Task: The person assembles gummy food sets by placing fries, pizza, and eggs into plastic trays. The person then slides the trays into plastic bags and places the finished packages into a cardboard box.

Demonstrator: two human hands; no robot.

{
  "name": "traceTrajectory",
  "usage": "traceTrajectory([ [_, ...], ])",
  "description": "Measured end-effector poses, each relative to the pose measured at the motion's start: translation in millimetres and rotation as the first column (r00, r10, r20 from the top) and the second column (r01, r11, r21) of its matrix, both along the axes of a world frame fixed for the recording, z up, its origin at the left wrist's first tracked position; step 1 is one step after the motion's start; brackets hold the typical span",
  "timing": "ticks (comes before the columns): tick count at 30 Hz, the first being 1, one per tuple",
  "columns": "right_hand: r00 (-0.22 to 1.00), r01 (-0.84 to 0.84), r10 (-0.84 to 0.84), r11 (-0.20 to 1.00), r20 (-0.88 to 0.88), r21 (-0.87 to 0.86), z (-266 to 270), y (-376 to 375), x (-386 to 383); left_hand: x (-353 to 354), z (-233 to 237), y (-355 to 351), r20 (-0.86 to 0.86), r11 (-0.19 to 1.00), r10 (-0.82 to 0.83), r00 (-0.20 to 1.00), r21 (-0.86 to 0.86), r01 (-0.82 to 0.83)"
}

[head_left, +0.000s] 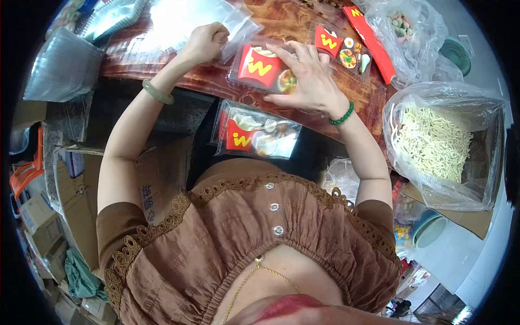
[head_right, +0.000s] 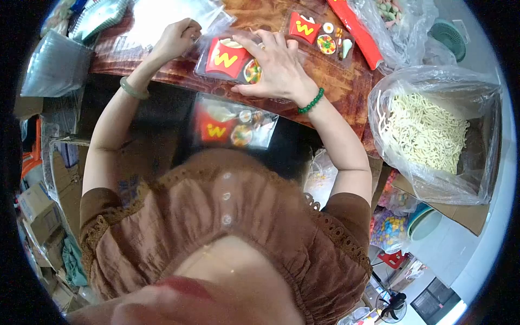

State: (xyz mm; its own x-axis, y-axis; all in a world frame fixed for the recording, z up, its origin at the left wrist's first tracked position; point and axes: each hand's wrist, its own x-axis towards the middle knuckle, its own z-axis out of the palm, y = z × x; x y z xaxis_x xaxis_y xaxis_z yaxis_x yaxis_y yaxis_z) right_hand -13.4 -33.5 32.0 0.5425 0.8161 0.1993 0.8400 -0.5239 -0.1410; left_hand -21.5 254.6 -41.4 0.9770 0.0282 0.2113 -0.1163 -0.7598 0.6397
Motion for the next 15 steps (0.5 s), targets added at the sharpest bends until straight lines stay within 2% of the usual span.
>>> traceTrajectory([
  [1,1.0,-0.022,0.022,1.0,0.003,-0.02,4,7,3,0,1,0,-0.068,0.992,-0.007,0.998,-0.123,-0.001],
  [2,0.999,-0.043,0.043,0.998,0.007,-0.04,5,14,5,0,-3,0,-0.068,0.992,-0.005,0.998,-0.123,-0.003],
  [4,0.999,-0.041,0.042,0.997,0.012,-0.069,1,26,15,3,-11,0,0.02,0.999,-0.045,0.999,0.005,0.045],
  [5,1.0,-0.021,0.024,0.991,0.018,-0.132,-3,29,19,2,-7,-2,0.021,0.999,-0.046,0.999,0.007,0.046],
  [6,1.0,-0.002,0.007,0.981,0.025,-0.195,-9,31,24,0,-3,-3,-0.035,1.0,0.003,0.999,-0.022,-0.004],
  [8,0.999,0.001,0.007,0.987,0.05,-0.163,-19,30,29,-2,4,-3,-0.093,0.997,0.053,0.994,-0.05,-0.058],
  [10,1.0,0.027,-0.026,0.98,0.01,-0.195,-20,30,30,-3,6,0,-0.123,0.951,0.166,0.978,-0.241,-0.192],
  [11,1.0,0.024,-0.023,0.98,0.007,-0.197,-21,31,30,-4,4,1,-0.126,0.95,0.169,0.978,-0.242,-0.195],
  [13,1.0,0.024,-0.021,0.985,0.023,-0.172,-23,30,30,-3,0,5,-0.066,0.988,0.125,0.99,-0.081,-0.13],
  [14,0.999,0.025,-0.021,0.984,0.025,-0.174,-20,32,28,-3,-5,5,-0.064,0.988,0.124,0.99,-0.083,-0.129],
  [15,1.0,0.008,-0.004,0.987,0.027,-0.158,-17,34,27,-4,-10,3,0.0,0.995,0.102,0.995,-0.011,-0.102],
])
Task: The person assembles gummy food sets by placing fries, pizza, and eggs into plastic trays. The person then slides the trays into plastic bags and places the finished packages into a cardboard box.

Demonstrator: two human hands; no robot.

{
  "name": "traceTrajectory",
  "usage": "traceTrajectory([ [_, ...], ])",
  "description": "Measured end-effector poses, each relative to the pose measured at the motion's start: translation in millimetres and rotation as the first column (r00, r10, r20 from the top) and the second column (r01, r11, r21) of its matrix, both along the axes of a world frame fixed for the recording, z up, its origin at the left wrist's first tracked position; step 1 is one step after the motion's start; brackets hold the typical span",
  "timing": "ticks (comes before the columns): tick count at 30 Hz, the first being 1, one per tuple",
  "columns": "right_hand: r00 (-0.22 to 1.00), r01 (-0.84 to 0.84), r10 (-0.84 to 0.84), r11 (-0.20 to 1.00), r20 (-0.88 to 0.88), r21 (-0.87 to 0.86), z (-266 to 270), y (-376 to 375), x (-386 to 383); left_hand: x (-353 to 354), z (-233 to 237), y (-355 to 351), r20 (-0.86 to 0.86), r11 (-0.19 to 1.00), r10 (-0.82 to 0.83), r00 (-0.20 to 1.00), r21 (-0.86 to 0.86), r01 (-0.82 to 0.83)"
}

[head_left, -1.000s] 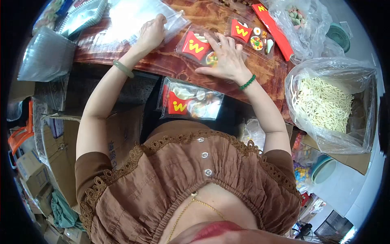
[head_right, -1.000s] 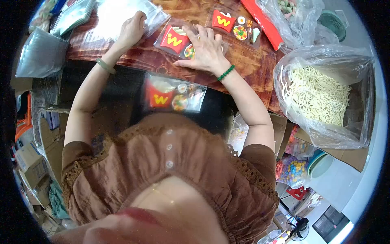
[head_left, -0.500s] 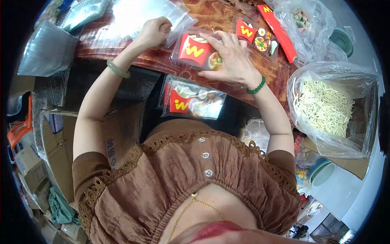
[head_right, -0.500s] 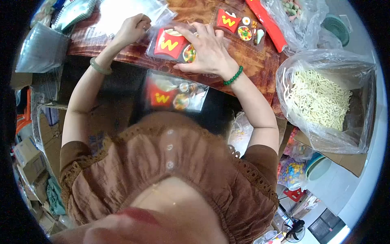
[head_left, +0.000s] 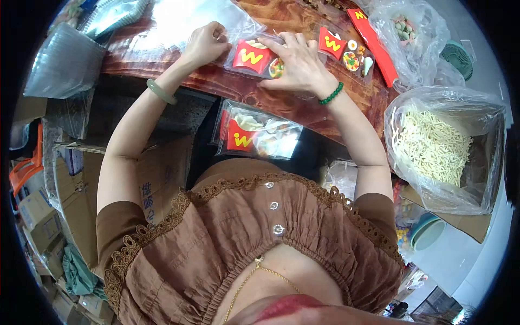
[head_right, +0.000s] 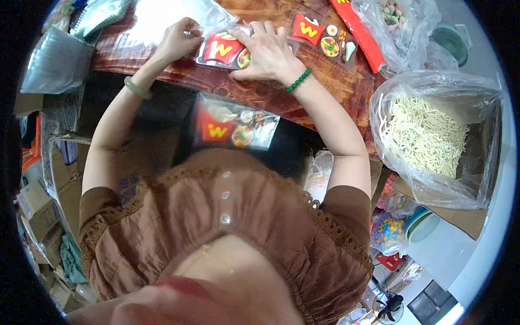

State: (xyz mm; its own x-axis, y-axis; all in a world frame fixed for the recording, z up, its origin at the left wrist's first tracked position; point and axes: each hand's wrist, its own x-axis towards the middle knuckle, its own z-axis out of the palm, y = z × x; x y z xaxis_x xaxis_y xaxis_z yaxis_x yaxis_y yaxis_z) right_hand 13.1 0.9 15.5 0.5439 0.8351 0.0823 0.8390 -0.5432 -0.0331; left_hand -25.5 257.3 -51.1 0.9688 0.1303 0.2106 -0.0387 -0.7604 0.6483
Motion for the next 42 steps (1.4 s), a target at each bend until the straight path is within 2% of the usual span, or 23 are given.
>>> traceTrajectory([
  [1,1.0,-0.018,0.018,1.0,0.003,0.016,3,3,-1,0,-4,0,0.055,0.997,-0.026,0.998,0.08,0.022],
  [5,1.0,0.011,-0.01,0.998,0.023,-0.06,1,16,2,-12,19,-16,0.079,0.998,-0.019,0.997,0.065,0.014],
  [8,0.998,0.057,-0.057,0.994,0.002,-0.09,-10,16,3,-19,21,-23,0.225,0.961,-0.202,0.953,0.233,0.149],
  [10,0.995,0.102,-0.103,0.995,0.019,0.019,-24,17,4,-23,17,-26,0.224,0.95,-0.208,0.952,0.277,0.142],
  [12,0.991,0.136,-0.136,0.99,-0.007,0.025,-21,20,3,-24,15,-30,0.222,0.938,-0.214,0.951,0.32,0.136],
  [14,0.985,0.17,-0.169,0.985,-0.037,0.025,-18,20,0,-24,12,-33,0.289,0.897,-0.231,0.929,0.434,0.089],
  [15,0.989,0.146,-0.146,0.989,-0.015,-0.004,-14,20,-1,-27,14,-33,0.288,0.897,-0.232,0.929,0.434,0.089],
  [17,0.992,0.124,-0.123,0.992,0.012,-0.029,-10,20,0,-35,22,-33,0.285,0.977,-0.06,0.957,0.214,-0.002],
  [19,0.973,0.225,-0.228,0.972,-0.036,-0.066,-7,21,0,-43,23,-25,0.279,0.967,-0.074,0.957,0.256,0.0],
  [21,0.967,0.251,-0.253,0.967,-0.039,-0.051,-12,24,-3,-51,24,-24,0.265,0.956,-0.078,0.961,0.293,-0.004],
  [25,0.944,0.313,-0.317,0.948,-0.095,-0.052,-9,38,-8,-56,21,-40,0.375,0.945,-0.142,0.916,0.325,0.014],
  [26,0.944,0.312,-0.316,0.949,-0.096,-0.051,-15,43,-9,-56,21,-45,0.376,0.944,-0.194,0.906,0.322,0.069],
  [27,0.956,0.291,-0.291,0.957,-0.049,-0.003,-26,48,-8,-55,20,-50,0.378,0.939,-0.247,0.892,0.319,0.125],
  [28,0.964,0.266,-0.266,0.963,0.002,0.043,-34,50,-6,-52,16,-52,0.292,0.936,-0.234,0.927,0.324,0.134],
  [31,0.974,0.22,-0.219,0.975,-0.062,0.016,-7,25,-7,-48,28,-50,0.208,0.926,-0.178,0.962,0.367,0.092],
  [32,0.987,0.157,-0.156,0.987,-0.037,0.04,-4,6,-5,-47,26,-49,0.202,0.927,-0.168,0.965,0.365,0.085],
  [34,0.987,-0.041,0.043,0.999,-0.154,0.018,2,-33,6,-38,18,-48,0.36,0.851,-0.177,0.916,0.524,-0.041],
  [35,0.97,-0.117,0.126,0.992,-0.206,0.057,1,-46,9,-35,14,-46,0.223,0.839,-0.208,0.952,0.541,0.057],
  [36,0.946,-0.184,0.204,0.978,-0.253,0.1,-3,-54,9,-29,7,-46,0.217,0.841,-0.192,0.957,0.539,0.046],
  [37,0.932,-0.213,0.254,0.961,-0.259,0.174,-7,-57,10,-21,-2,-47,0.25,0.834,-0.276,0.928,0.542,0.103],
  [38,0.928,-0.222,0.263,0.959,-0.263,0.174,-13,-57,10,-17,-7,-51,0.282,0.821,-0.362,0.889,0.547,0.161],
  [40,0.935,-0.16,0.244,0.937,-0.256,0.311,-21,-59,11,-21,9,-65,0.258,0.809,-0.35,0.901,0.567,0.152],
  [42,0.955,-0.013,0.136,0.907,-0.264,0.421,-20,-46,3,-27,34,-79,0.072,0.74,-0.508,0.858,0.546,0.393],
])
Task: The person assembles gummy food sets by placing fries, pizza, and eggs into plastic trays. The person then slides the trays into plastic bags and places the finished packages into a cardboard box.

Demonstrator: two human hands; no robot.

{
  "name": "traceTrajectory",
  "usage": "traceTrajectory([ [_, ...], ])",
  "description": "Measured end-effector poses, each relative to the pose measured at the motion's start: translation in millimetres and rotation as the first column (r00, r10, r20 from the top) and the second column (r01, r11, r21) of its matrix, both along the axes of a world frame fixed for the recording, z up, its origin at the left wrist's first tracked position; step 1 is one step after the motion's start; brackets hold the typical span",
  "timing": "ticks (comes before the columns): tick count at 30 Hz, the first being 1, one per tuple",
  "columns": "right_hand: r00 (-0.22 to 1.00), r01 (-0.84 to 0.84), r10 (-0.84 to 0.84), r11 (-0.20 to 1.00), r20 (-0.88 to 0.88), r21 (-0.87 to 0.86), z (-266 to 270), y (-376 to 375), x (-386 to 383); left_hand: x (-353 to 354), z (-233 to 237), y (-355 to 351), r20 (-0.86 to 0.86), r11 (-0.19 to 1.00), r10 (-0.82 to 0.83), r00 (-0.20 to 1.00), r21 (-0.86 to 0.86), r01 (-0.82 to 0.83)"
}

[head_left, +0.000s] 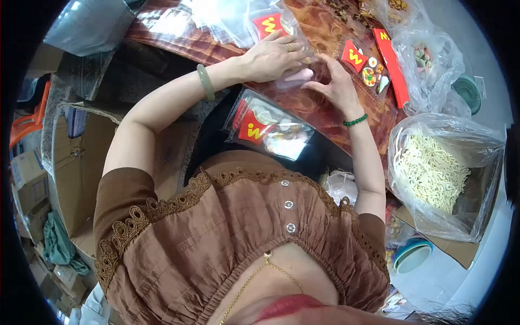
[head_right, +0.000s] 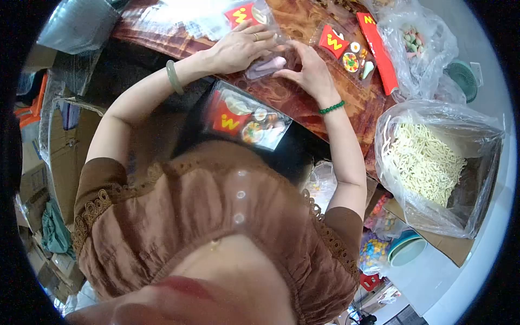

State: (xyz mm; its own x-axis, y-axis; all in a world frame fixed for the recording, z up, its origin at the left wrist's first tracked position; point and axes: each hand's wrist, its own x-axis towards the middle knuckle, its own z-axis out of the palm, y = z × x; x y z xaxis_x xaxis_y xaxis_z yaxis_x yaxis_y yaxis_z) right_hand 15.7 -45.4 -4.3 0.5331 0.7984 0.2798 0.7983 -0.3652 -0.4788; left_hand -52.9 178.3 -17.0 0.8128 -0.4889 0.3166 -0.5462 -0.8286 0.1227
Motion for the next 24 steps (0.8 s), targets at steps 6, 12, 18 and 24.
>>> traceTrajectory([
  [6,0.987,-0.156,0.137,0.941,0.084,0.301,64,16,-7,-49,100,-22,0.007,0.934,-0.209,0.978,-0.295,0.201],
  [12,0.989,-0.048,0.113,0.843,-0.09,0.536,146,11,-72,-92,175,9,-0.17,0.266,-0.403,0.899,-0.962,-0.063],
  [18,0.901,0.179,-0.125,0.979,-0.416,0.093,47,20,-29,-67,40,32,-0.604,-0.011,-0.483,0.634,-0.72,-0.694],
  [24,0.825,0.2,-0.117,0.976,-0.553,0.092,41,39,4,-53,3,24,-0.723,-0.136,-0.23,0.652,-0.639,-0.757],
])
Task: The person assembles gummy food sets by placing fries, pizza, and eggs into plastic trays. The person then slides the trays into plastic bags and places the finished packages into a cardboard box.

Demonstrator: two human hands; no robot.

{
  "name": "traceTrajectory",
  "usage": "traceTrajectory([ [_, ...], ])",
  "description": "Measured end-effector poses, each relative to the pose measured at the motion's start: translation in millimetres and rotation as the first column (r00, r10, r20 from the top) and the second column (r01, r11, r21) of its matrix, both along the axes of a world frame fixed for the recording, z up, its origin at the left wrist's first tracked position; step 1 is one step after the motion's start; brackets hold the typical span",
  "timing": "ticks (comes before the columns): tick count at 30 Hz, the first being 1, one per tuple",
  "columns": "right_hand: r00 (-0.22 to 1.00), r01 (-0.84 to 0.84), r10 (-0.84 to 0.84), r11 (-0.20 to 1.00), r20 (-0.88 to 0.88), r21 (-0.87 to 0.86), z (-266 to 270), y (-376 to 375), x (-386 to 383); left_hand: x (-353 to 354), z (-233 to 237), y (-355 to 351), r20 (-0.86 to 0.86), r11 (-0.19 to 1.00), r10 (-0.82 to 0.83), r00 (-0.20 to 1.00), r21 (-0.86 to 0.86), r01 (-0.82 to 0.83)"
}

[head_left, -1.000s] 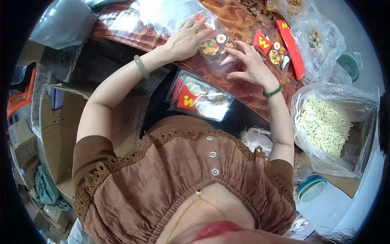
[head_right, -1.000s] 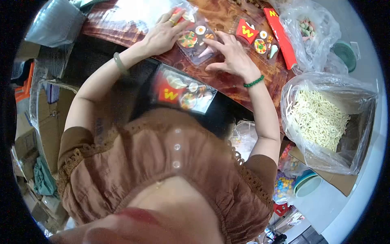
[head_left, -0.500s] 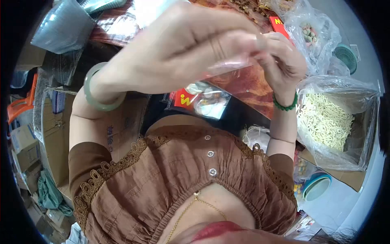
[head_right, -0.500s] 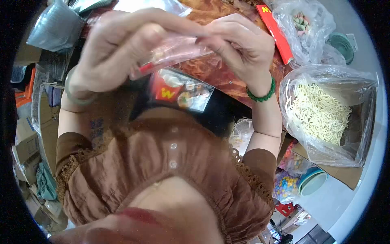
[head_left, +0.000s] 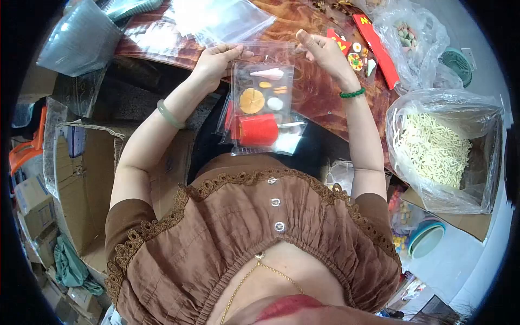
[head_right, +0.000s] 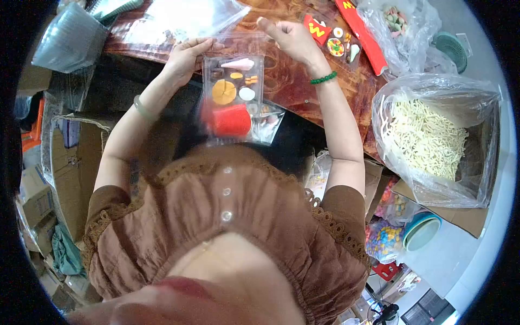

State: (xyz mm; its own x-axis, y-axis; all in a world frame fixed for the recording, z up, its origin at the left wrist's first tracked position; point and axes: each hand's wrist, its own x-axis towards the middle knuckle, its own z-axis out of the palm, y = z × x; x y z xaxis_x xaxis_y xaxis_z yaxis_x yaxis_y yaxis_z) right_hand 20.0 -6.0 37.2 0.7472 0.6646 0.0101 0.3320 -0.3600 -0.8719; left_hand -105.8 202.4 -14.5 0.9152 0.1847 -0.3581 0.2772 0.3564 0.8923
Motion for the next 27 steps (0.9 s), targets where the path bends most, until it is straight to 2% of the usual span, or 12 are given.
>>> traceTrajectory([
  [1,0.997,-0.073,0.063,0.955,0.044,0.286,3,12,-7,0,-1,-2,0.012,1.0,0.015,1.0,0.006,-0.015],
  [3,0.96,-0.192,0.14,0.959,0.243,0.208,2,39,-16,2,-5,-6,0.032,0.998,-0.011,0.999,-0.056,0.012],
  [4,0.846,-0.209,0.24,0.971,0.476,-0.118,12,43,-22,4,-8,-7,0.058,0.993,-0.029,0.998,-0.112,0.036],
  [6,0.632,-0.337,0.33,0.932,0.701,-0.135,-17,58,-17,7,-22,-2,0.073,0.989,-0.068,0.995,-0.128,0.077],
  [7,0.582,-0.344,0.355,0.923,0.732,-0.174,-27,59,-16,8,-29,2,0.088,0.983,-0.099,0.991,-0.143,0.111],
  [14,0.517,-0.296,0.322,0.937,0.793,-0.187,-44,63,-16,3,-10,4,0.055,0.973,-0.201,0.978,0.129,0.192],
  [16,0.622,-0.199,0.181,0.978,0.762,-0.07,-45,60,-13,4,-8,6,0.075,0.961,-0.211,0.975,0.197,0.193],
  [19,0.739,0.031,-0.116,0.99,0.664,0.139,-37,44,12,-3,-7,3,0.097,0.969,-0.202,0.975,0.164,0.184],
  [22,0.813,0.096,-0.18,0.979,0.553,0.179,4,29,4,-2,-9,2,0.038,0.981,-0.171,0.984,0.1,0.167],
  [24,0.78,-0.185,0.1,0.98,0.618,0.075,2,30,-11,-1,-4,-3,0.044,0.988,-0.138,0.989,0.072,0.135],
  [25,0.599,-0.293,0.164,0.956,0.784,0.024,0,37,-17,-1,-3,-6,0.047,0.994,-0.106,0.993,0.042,0.104],
  [27,0.583,-0.288,0.224,0.956,0.781,-0.059,-14,44,-19,2,-10,-9,0.117,0.984,-0.126,0.985,0.137,0.11],
])
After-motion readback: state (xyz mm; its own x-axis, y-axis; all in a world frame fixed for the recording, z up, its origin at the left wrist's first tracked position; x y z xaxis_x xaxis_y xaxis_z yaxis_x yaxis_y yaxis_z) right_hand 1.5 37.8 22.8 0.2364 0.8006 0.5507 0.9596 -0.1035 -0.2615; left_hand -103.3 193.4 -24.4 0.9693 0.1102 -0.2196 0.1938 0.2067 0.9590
